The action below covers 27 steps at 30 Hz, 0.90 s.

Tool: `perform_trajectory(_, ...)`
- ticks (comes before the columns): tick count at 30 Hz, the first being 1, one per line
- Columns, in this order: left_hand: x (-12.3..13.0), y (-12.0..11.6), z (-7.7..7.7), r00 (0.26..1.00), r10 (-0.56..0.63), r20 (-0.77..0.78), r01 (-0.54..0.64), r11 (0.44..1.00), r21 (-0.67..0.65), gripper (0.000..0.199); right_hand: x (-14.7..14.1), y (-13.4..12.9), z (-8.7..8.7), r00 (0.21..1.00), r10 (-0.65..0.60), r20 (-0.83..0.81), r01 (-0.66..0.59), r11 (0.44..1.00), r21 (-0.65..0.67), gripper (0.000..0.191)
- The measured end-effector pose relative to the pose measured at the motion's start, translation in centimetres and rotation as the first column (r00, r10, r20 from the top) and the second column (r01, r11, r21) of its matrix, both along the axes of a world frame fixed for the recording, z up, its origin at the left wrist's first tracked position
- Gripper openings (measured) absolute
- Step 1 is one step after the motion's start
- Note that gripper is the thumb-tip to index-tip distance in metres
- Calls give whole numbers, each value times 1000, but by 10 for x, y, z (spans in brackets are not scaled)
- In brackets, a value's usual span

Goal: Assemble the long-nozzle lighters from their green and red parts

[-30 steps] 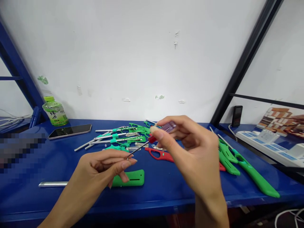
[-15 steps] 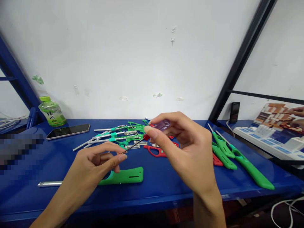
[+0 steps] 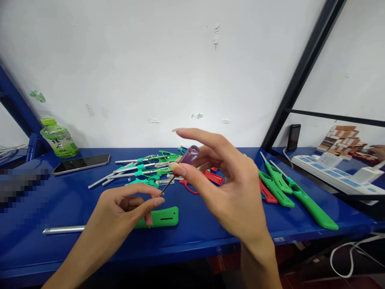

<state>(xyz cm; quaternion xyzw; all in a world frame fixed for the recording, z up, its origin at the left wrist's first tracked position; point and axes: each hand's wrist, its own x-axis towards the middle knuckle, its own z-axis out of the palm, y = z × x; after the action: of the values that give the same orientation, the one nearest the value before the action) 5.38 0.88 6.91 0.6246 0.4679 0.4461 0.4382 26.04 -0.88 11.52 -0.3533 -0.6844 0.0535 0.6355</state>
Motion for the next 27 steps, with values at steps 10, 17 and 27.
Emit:
perform_trajectory(10,9,6,-31,949,-15,-315,104,958,267,11,7,-4,3,960,13,279,20,993,-116,19)
perform_trajectory(17,10,10,-44,896,-33,-442,209,911,355,12,8,-1,4,916,76,393,-10,986,-165,17)
perform_trajectory(27,11,15,-46,847,-55,-529,269,902,337,18,10,4,2,919,64,389,20,978,-207,15)
